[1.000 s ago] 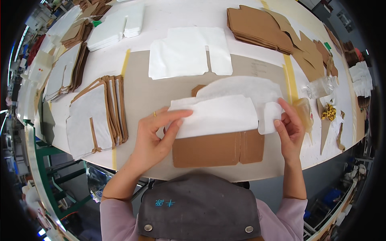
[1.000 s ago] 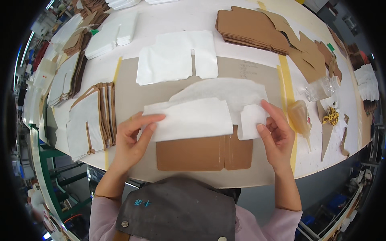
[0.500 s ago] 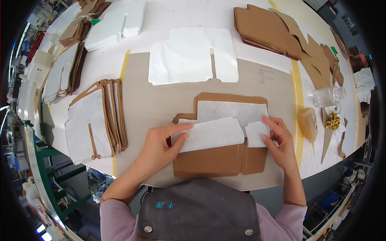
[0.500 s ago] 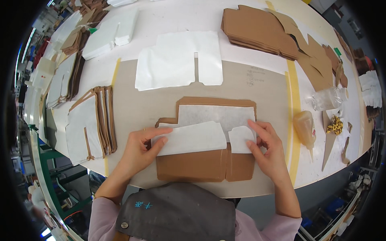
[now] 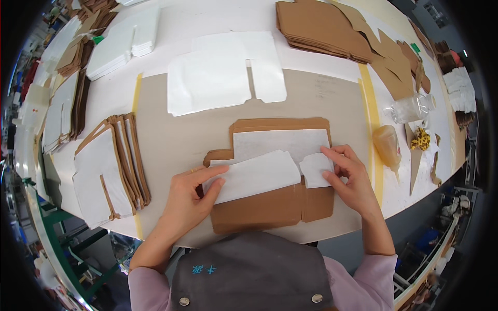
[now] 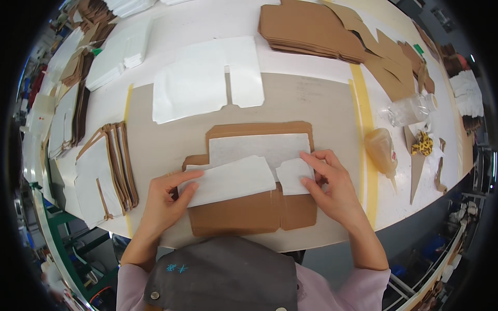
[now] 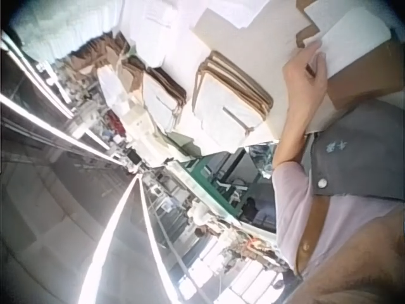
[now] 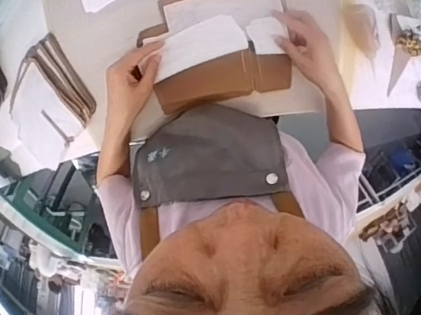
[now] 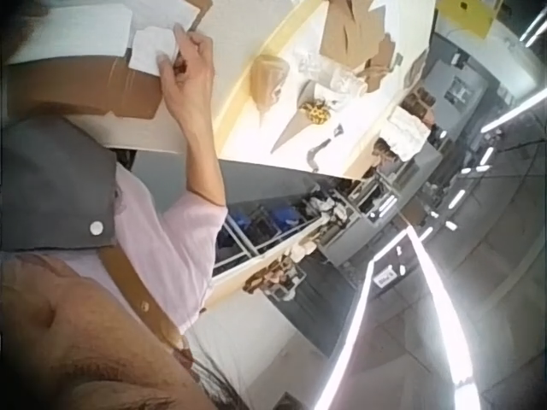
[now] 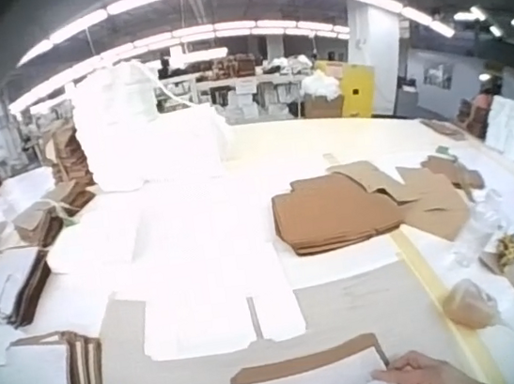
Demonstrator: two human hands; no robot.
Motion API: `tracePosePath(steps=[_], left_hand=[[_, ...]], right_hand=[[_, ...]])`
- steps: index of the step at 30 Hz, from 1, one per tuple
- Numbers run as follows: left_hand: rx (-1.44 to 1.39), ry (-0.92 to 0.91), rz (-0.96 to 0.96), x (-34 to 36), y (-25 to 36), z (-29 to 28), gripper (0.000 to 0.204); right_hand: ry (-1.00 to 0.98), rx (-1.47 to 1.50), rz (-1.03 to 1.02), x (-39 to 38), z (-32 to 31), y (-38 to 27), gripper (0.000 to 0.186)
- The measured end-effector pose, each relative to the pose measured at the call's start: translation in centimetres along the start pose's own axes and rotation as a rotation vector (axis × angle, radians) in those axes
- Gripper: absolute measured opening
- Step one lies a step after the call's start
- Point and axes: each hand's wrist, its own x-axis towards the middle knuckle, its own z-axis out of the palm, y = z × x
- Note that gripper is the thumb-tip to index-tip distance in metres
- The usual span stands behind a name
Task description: Applying glue to leather pieces and attaching a white lining.
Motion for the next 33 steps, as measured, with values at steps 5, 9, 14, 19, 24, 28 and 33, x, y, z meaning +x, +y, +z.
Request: tracePosePath(steps=[5, 9, 14, 19, 24, 28, 33], left_hand=[[0.019, -0.007, -0.028, 0.1, 0.0, 0.0, 0.022], [0.025, 0.012, -0.016, 0.1, 0.1, 0.0, 0.022], [0.061, 0.028, -0.008, 0.0, -0.1, 0.0, 0.022], [0.077, 0.054, 0.067, -0.6, -0.3, 0.2, 0.027], [0.105, 0.091, 0.108, -1.2, -1.3, 0.2, 0.029], [0.097, 0.121, 0.132, -1.3, -1.7, 0.3, 0.029], [0.105, 0.130, 0.143, -1.3, -2.0, 0.2, 0.029]], right_hand=[[-0.020, -0.022, 0.011, -0.1, -0.1, -0.2, 0.042], [-0.028, -0.028, 0.027, -0.1, -0.1, -0.4, 0.041], [-0.031, -0.082, 0.021, 0.1, 0.0, -0.6, 0.040], [-0.001, -0.109, -0.040, 0.1, 0.5, -0.4, 0.040], [0.015, -0.136, -0.025, -0.1, 0.7, -0.5, 0.041], [0.024, -0.161, 0.003, 0.0, 1.0, -0.7, 0.043], [0.025, -0.179, -0.010, 0.1, 1.0, -0.9, 0.044]])
